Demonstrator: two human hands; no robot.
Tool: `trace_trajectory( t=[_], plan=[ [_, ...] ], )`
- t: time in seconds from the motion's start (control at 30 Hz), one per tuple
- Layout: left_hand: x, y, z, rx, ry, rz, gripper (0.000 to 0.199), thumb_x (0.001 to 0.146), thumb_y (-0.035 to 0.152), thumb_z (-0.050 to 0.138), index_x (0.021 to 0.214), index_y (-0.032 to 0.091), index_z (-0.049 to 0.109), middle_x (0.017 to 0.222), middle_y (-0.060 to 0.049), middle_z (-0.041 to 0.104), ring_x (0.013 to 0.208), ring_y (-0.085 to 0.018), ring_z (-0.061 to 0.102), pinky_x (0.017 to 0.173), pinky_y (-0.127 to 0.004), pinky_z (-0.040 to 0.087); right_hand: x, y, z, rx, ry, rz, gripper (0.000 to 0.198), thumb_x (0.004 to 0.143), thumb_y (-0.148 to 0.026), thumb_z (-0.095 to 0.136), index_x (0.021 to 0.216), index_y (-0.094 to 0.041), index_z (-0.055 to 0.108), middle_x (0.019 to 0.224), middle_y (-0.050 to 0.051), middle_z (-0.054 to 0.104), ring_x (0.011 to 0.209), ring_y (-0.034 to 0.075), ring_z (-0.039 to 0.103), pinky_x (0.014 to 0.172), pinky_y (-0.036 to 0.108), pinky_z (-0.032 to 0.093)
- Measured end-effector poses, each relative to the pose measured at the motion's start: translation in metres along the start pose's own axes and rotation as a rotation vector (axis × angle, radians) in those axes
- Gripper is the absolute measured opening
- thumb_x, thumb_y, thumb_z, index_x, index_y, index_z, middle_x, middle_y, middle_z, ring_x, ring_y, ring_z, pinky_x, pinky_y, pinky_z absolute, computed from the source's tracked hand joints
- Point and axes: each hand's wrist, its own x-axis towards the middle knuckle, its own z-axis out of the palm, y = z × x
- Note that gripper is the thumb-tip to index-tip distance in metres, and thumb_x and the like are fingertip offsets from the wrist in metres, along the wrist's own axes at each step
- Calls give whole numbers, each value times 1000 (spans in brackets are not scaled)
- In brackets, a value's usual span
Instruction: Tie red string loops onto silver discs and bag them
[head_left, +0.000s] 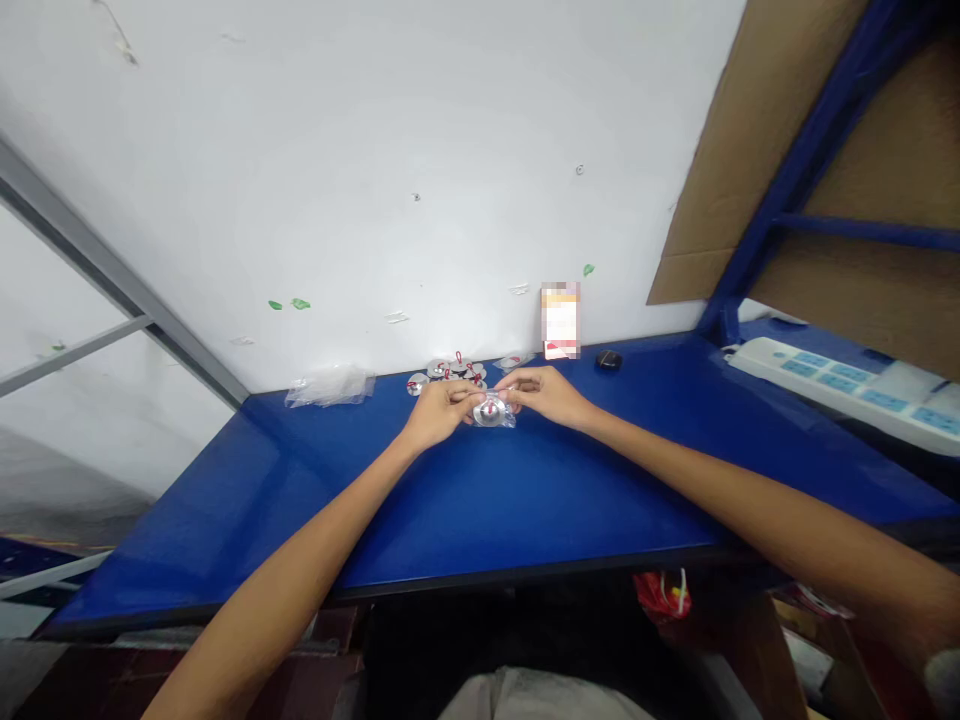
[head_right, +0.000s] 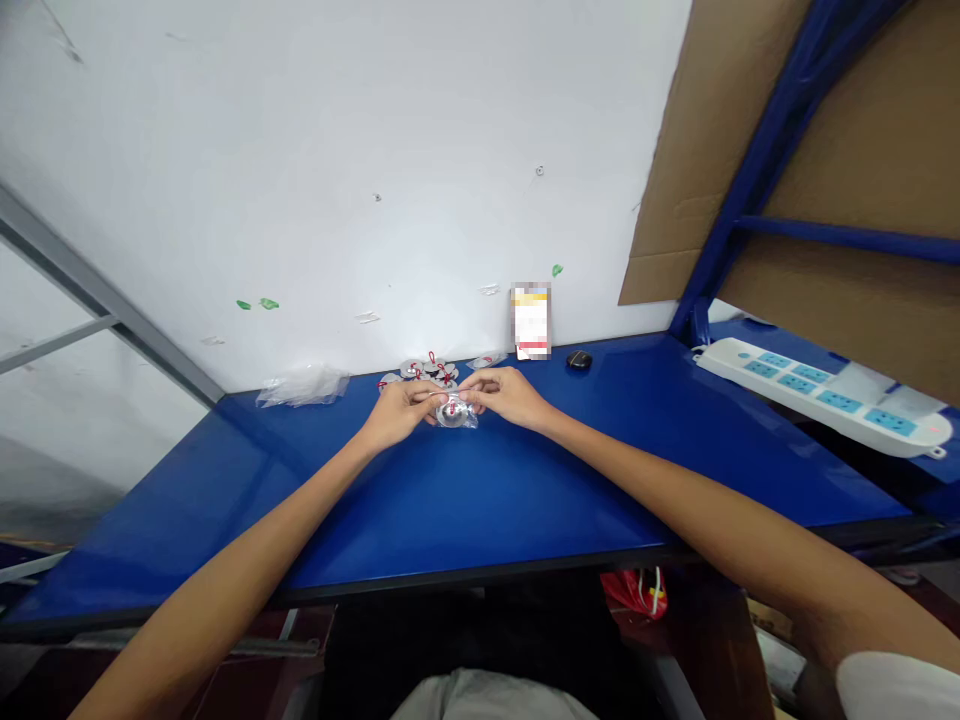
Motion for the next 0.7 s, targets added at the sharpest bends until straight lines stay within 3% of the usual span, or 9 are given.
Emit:
trace_trajectory(
  t=[0.13, 0.33, 0.6, 0.7],
  plan=[
    [1, -4, -4, 3, 32, -29, 38, 93, 51, 78, 102, 15, 82, 88, -9, 83, 70, -23, 78, 70, -35, 68, 3, 3, -6, -6, 7, 40, 36, 83, -51, 88, 98, -18, 83, 79, 4, 78, 70, 19, 74, 73, 35, 64],
    [0, 2, -1, -1, 29, -12, 42, 95, 56, 74, 102, 15, 80, 81, -7, 81, 70, -23, 78, 68, -36, 69, 3, 2, -6, -58, 67, -12, 31, 87, -49, 84, 95, -19, 80, 78, 3, 75, 69, 19, 73, 70, 34, 62],
    [0, 3, -2, -29, -20, -1, 48, 93, 61, 75, 99, 14, 80, 82, -8, 80, 70, -23, 77, 67, -35, 68, 0, 2, 1, 34, -12, 17, 39, 86, -52, 86, 105, -20, 75, 84, 2, 75, 72, 18, 72, 71, 33, 63],
    [-1, 0, -1, -33, -65, -14, 44, 95, 59, 74, 99, 15, 80, 82, -8, 79, 71, -23, 78, 69, -36, 69, -1, 7, 2, -4, -50, 18, 36, 89, -52, 84, 98, -19, 76, 77, 2, 73, 69, 18, 71, 69, 33, 61]
  ],
)
